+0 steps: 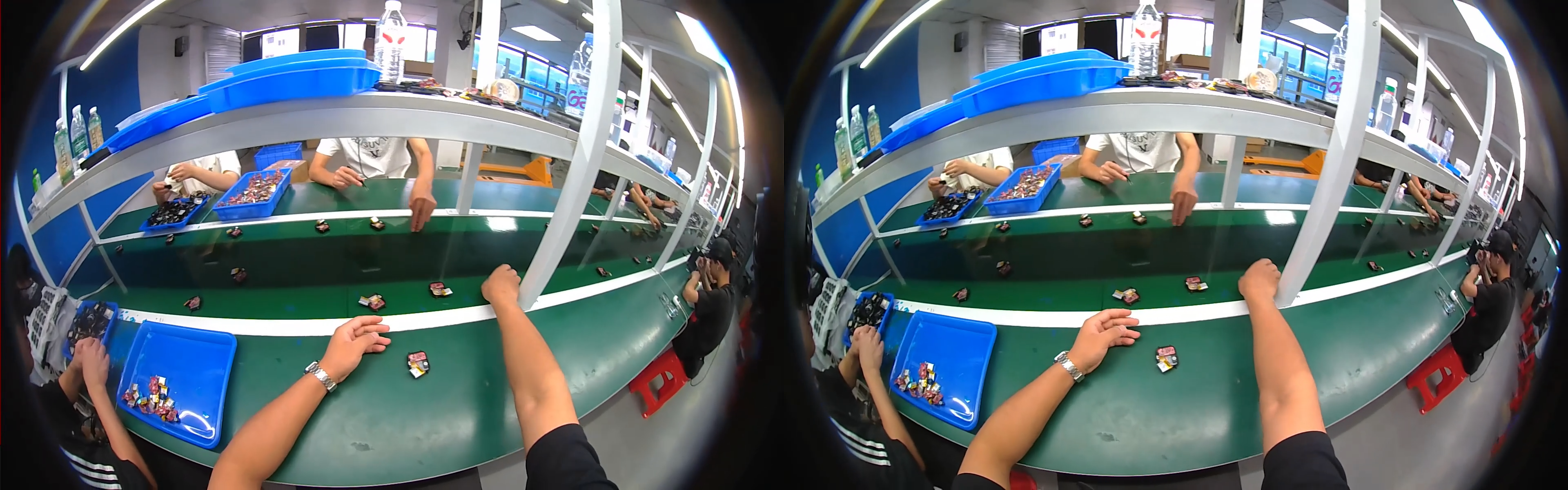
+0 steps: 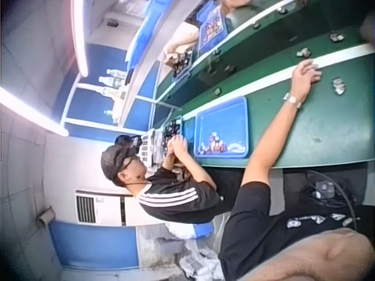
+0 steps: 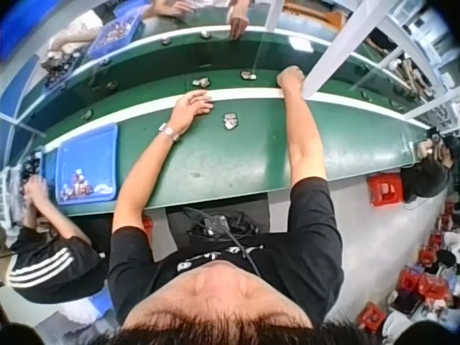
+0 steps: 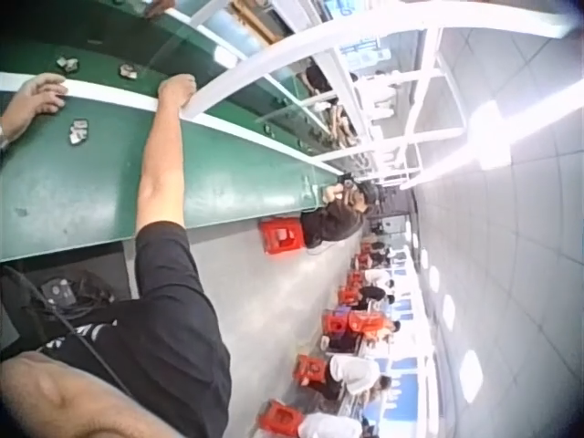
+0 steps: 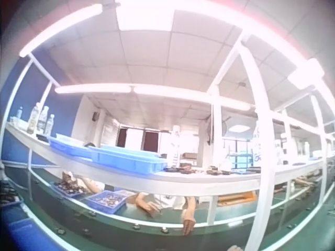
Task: Assembling small electronic or mechanical components on a factory production line.
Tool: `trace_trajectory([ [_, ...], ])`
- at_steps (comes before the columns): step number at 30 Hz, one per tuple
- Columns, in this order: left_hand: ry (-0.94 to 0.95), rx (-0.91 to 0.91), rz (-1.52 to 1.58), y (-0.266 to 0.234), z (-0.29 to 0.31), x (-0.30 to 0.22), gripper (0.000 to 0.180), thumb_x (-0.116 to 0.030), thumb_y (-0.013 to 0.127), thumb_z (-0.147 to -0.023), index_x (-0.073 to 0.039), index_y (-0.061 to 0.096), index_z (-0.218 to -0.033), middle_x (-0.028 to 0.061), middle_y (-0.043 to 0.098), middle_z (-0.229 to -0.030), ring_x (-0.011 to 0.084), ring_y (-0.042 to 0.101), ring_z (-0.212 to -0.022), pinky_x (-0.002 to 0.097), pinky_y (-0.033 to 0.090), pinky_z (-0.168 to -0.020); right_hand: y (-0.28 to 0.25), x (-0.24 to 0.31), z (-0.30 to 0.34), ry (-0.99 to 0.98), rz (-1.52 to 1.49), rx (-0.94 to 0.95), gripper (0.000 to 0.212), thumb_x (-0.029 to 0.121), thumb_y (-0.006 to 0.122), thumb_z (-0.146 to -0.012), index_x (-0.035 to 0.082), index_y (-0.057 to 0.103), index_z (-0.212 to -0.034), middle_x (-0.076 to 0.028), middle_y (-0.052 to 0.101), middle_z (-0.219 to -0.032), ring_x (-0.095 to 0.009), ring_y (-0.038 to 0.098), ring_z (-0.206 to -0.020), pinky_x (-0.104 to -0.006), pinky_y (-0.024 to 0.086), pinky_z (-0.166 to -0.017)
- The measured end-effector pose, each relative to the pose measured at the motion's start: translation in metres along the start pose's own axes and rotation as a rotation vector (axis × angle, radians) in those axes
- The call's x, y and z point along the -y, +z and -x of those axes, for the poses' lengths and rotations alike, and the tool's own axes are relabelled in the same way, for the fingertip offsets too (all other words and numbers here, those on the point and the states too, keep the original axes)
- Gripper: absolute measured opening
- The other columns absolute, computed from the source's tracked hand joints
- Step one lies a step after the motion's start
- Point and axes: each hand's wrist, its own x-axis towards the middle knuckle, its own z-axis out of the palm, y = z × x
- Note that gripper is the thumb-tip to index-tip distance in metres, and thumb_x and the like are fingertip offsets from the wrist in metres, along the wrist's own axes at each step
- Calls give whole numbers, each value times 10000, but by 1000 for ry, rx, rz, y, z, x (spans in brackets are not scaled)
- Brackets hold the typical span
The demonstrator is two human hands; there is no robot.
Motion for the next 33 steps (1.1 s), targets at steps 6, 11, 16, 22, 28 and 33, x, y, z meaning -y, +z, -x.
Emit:
trace_trajectory([
  [6, 4, 16, -2, 5, 1, -5, 339, -10, 493, -943, 53, 494, -1277, 182, 625, -1188, 204, 663, -989, 295, 563, -848, 6, -16, -5, -92, -16, -48, 375, 119, 679, -826, -52, 523, -1121, -202, 638, -1044, -367, 623, -1019, -435, 527, -869],
  [11, 6, -16, 18, 1, 3, -3, 329, -31, 505, -951, 48, 503, -1270, 173, 633, -1165, 196, 666, -956, 285, 564, -823, -31, 14, 47, -595, -473, -39, 547, 138, 756, -736, -23, 512, -1198, -202, 664, -955, -376, 626, -956, -448, 510, -834],
  [16, -66, 22, 54, 3, 4, -7, 335, -211, 460, -1015, 31, 533, -1235, 140, 642, -1111, 167, 646, -886, 292, 547, -787, -90, 57, 143, -1052, -868, 227, 654, 116, 771, -736, 55, 475, -1317, -163, 652, -1041, -303, 637, -928, -383, 520, -815],
  [22, -148, 200, 158, -18, 1, -2, 409, -295, 413, -1041, 16, 540, -1274, 102, 638, -1066, 151, 609, -848, 299, 520, -766, -112, 80, 191, -1349, -744, 261, 605, 95, 733, -779, 45, 465, -1320, -148, 539, -1262, -331, 534, -1163, -399, 462, -975],
  [28, -35, 100, 224, -8, 6, -17, 406, -100, 470, -1000, -17, 427, -1395, 116, 610, -1174, 184, 623, -1039, 349, 541, -902, -79, 77, 195, -1032, -963, 22, 508, 79, 765, -772, 44, 552, -1232, -142, 579, -1189, -295, 613, -1042, -360, 545, -827],
  [33, -82, 140, 205, -4, 8, -16, 454, -39, 478, -978, -39, 382, -1422, 127, 590, -1236, 205, 607, -1116, 384, 527, -978, -70, 79, 202, -933, -951, -22, 288, 59, 755, -776, 29, 651, -1042, -121, 612, -1023, -258, 639, -886, -333, 552, -712],
])
